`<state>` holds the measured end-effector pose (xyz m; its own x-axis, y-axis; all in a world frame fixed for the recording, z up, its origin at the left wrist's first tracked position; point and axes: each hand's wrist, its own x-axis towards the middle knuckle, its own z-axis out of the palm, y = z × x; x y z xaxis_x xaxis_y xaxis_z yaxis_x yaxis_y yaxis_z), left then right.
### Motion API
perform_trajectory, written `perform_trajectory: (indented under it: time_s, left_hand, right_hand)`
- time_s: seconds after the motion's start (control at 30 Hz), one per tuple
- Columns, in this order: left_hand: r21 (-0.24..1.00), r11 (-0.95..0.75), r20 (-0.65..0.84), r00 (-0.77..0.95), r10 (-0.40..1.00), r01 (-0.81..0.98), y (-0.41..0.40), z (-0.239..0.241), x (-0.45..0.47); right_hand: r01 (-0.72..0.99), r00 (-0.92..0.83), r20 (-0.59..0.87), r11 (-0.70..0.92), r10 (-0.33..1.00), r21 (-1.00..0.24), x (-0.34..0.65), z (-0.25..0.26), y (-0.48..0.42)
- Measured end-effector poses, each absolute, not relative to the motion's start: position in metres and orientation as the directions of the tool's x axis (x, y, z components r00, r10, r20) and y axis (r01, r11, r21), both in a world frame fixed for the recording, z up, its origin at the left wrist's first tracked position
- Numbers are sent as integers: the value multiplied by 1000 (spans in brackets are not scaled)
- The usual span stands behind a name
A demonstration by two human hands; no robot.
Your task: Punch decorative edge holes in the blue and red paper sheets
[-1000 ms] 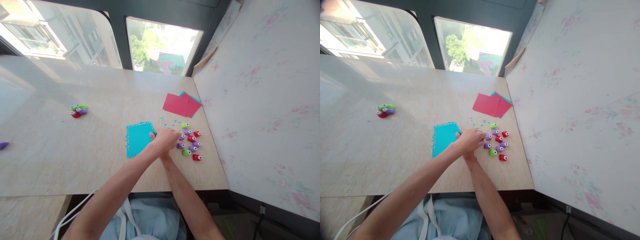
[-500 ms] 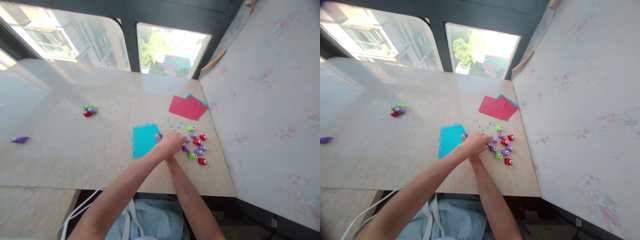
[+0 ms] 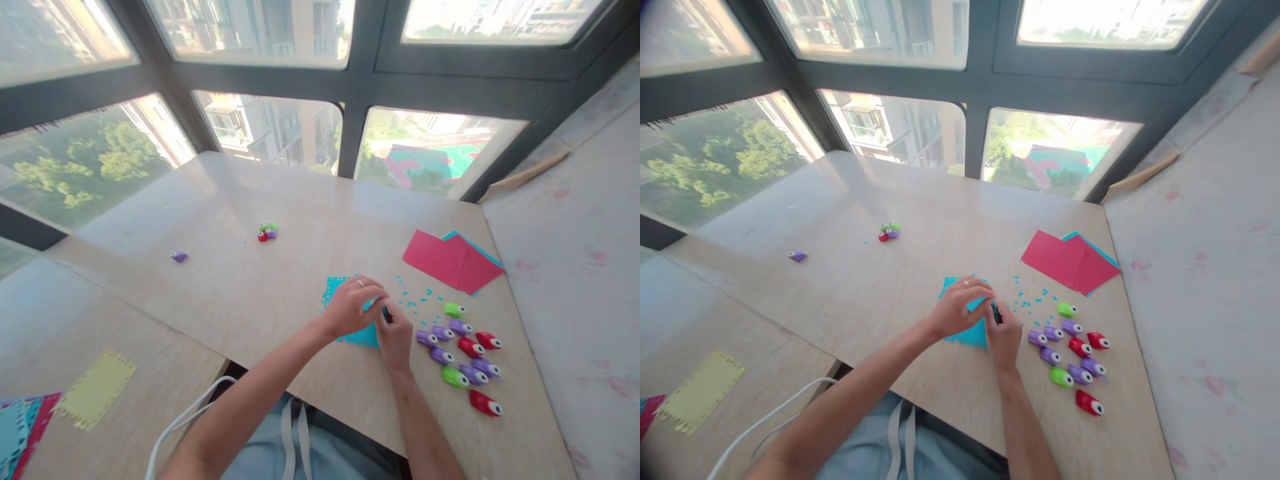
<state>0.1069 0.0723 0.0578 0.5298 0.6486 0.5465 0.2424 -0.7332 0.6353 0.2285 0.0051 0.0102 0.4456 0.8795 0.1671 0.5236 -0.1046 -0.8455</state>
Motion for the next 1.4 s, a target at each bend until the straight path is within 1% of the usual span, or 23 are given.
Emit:
perform_trajectory:
  time_s: [0.07, 0.17, 0.23, 0.3, 0.33, 0.4, 0.5, 0.6, 0.7, 0.87, 1.03, 1.4]
  left_hand:
    - [710, -640, 557, 323, 766, 295, 86, 54, 72]
    - [794, -439, 469, 35, 882, 420, 111, 44, 19]
    - [819, -291, 408, -146, 901, 494, 130, 34, -15]
    - [816, -116, 341, -308, 888, 567, 148, 24, -45]
    - [798, -28, 313, -375, 873, 601, 156, 20, -59]
    - [785, 47, 290, -434, 853, 617, 170, 11, -81]
    - [763, 111, 260, -460, 849, 636, 185, 3, -101]
    - [730, 141, 240, -444, 863, 669, 195, -2, -107]
    - [699, 135, 237, -406, 883, 703, 204, -4, -107]
    - [626, 115, 254, -341, 905, 771, 216, -7, -107]
    - [558, 132, 249, -317, 915, 820, 220, -7, -107]
    - [554, 109, 268, -301, 915, 826, 217, -8, -107]
  right_hand:
    - [536, 454, 145, -139, 879, -833, 229, 7, 6]
    - [530, 491, 134, -173, 861, -830, 231, 5, 7]
    - [530, 497, 133, -178, 858, -829, 231, 5, 6]
    - [540, 499, 131, -189, 857, -820, 231, 6, 6]
    - [546, 499, 128, -196, 857, -815, 231, 6, 6]
    - [555, 499, 124, -207, 857, -806, 231, 7, 5]
    - [564, 507, 123, -220, 853, -796, 231, 7, 5]
    - [573, 508, 119, -231, 853, -786, 231, 7, 5]
    - [585, 510, 116, -245, 852, -773, 231, 7, 6]
    - [621, 509, 158, -234, 846, -748, 232, 5, 5]
    - [646, 510, 168, -246, 844, -723, 233, 4, 5]
    - [624, 513, 157, -241, 844, -743, 229, 11, 5]
